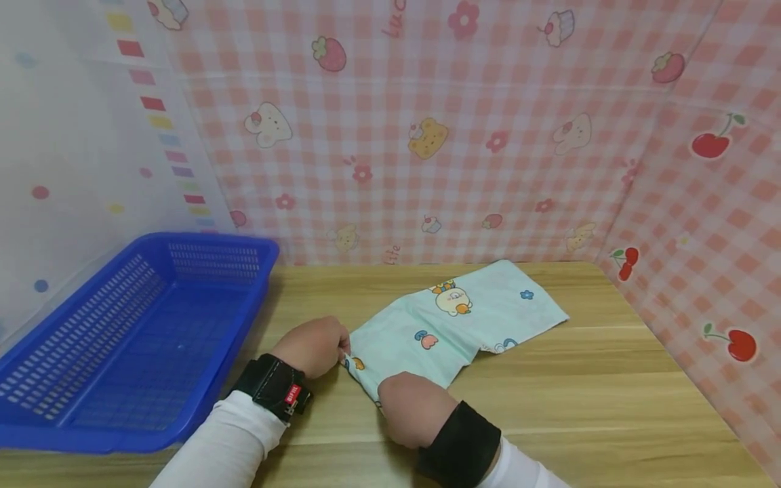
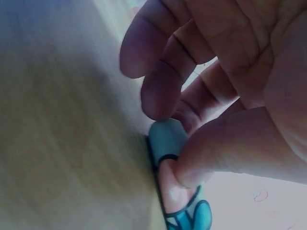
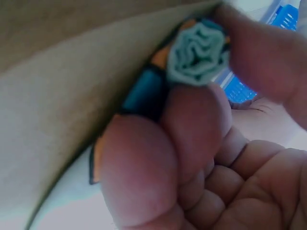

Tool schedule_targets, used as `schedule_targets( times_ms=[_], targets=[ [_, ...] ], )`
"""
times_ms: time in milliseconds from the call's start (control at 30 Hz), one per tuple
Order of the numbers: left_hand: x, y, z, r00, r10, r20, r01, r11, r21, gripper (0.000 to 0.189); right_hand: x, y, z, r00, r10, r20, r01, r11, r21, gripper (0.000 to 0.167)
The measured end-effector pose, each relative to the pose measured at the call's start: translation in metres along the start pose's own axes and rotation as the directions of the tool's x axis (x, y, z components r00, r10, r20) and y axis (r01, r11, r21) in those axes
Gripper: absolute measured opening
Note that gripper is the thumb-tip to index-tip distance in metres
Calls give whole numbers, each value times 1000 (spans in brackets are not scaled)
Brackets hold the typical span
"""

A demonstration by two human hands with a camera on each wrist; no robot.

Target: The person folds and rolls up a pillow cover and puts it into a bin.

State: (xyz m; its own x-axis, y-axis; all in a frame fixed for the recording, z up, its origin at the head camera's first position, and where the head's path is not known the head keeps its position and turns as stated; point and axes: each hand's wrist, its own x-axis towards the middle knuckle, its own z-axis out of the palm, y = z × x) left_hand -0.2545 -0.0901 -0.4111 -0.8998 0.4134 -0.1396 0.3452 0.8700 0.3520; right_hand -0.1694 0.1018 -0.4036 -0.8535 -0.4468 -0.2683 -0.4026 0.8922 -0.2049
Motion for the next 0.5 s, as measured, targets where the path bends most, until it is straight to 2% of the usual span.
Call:
schedule_targets(
  times_ms=[233,367,500],
  targets=[
    [-1,-2,-2,1000,-16,26,17,1000,-5,22,3,-8,7,998,-39,47,39,999,6,15],
    [0,-2,-3,999,-15,34,15,1000,-20,23,3,-13,9,996,-72,54,69,997,46,13],
    [-1,-1,-5,998,-14,53,17,999,-52,25,2,-14,9,997,-62,38,59,996,62,15]
  ],
)
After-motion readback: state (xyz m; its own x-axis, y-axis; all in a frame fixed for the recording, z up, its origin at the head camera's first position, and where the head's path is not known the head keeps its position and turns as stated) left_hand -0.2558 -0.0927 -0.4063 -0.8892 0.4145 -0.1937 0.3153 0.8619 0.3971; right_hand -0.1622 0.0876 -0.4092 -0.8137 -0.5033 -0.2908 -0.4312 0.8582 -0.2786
